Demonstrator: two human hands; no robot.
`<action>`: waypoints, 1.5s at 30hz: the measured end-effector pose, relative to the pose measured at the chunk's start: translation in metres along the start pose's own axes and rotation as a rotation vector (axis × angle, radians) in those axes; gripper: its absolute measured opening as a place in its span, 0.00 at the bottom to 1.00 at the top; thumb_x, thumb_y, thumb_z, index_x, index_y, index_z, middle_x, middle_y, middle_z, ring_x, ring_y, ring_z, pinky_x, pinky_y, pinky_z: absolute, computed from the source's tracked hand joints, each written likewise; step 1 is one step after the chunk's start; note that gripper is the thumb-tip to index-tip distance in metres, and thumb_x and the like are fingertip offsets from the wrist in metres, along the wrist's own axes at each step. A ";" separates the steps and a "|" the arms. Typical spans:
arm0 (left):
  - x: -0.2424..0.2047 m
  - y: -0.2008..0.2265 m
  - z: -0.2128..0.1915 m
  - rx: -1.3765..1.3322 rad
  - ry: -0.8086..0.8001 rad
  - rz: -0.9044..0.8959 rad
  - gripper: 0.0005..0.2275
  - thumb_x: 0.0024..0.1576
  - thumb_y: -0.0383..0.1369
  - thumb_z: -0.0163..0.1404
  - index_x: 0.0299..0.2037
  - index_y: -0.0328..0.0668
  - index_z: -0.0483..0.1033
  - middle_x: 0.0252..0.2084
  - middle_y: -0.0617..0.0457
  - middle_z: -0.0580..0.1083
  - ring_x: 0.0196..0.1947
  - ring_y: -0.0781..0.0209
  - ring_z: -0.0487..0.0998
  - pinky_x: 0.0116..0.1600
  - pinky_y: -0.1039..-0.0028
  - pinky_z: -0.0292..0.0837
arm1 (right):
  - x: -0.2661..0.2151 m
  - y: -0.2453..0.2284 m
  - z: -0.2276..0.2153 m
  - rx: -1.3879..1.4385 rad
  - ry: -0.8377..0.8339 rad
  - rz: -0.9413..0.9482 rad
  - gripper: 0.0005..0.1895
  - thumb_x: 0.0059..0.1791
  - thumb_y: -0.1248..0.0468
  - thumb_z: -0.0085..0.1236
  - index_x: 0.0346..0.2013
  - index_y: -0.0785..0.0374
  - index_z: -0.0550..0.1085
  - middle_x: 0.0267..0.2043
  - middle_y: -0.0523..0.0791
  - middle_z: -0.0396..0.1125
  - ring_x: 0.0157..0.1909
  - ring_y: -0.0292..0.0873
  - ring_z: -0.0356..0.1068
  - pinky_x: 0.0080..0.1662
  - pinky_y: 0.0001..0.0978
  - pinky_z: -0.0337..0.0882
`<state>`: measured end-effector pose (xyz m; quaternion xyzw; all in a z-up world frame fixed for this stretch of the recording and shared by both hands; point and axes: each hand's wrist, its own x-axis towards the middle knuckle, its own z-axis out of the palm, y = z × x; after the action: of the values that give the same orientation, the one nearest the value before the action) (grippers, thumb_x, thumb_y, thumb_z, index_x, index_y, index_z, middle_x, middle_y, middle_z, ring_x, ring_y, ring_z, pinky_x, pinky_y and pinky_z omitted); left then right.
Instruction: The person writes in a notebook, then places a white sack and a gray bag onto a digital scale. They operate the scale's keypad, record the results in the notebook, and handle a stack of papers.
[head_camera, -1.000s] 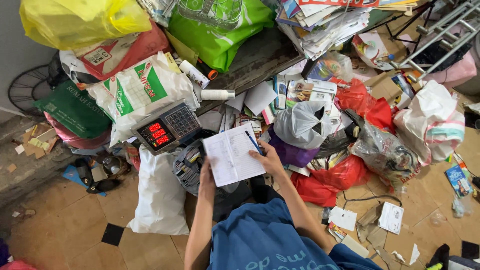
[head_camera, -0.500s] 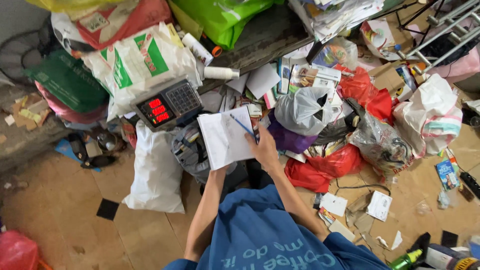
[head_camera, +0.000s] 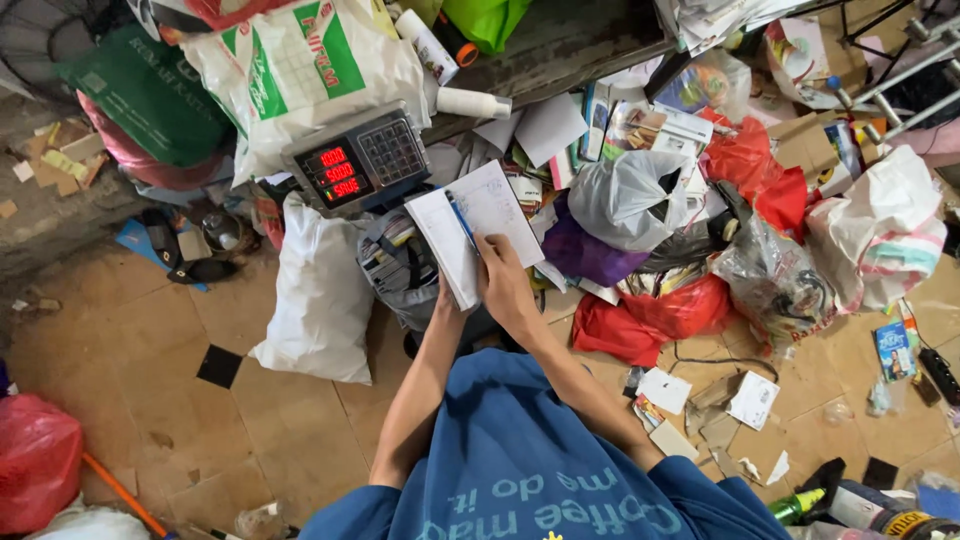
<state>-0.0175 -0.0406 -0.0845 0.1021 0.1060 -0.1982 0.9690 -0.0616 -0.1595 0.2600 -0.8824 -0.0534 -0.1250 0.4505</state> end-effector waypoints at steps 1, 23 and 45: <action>-0.002 0.001 0.003 0.001 -0.001 -0.004 0.20 0.70 0.45 0.41 0.66 0.42 0.69 0.61 0.46 0.73 0.59 0.50 0.74 0.65 0.64 0.71 | 0.002 -0.006 -0.002 -0.001 0.003 0.001 0.21 0.51 0.74 0.50 0.60 0.72 0.70 0.52 0.57 0.66 0.52 0.61 0.69 0.52 0.45 0.71; -0.081 0.008 0.113 0.670 0.115 -0.301 0.28 0.67 0.55 0.42 0.60 0.35 0.73 0.46 0.52 0.78 0.40 0.65 0.80 0.44 0.72 0.78 | 0.118 0.143 0.031 0.265 -0.894 0.104 0.17 0.57 0.58 0.50 0.54 0.65 0.78 0.49 0.47 0.77 0.49 0.46 0.75 0.52 0.36 0.71; -0.018 0.040 0.145 0.171 0.203 -0.083 0.33 0.57 0.63 0.44 0.65 0.49 0.69 0.57 0.51 0.77 0.54 0.53 0.80 0.58 0.60 0.76 | 0.020 -0.005 -0.028 0.254 0.074 0.081 0.16 0.51 0.69 0.63 0.53 0.66 0.73 0.41 0.47 0.78 0.43 0.41 0.79 0.42 0.31 0.75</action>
<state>0.0060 -0.0330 0.0647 0.1992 0.1904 -0.2353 0.9320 -0.0477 -0.1799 0.2849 -0.8146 -0.0165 -0.1314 0.5647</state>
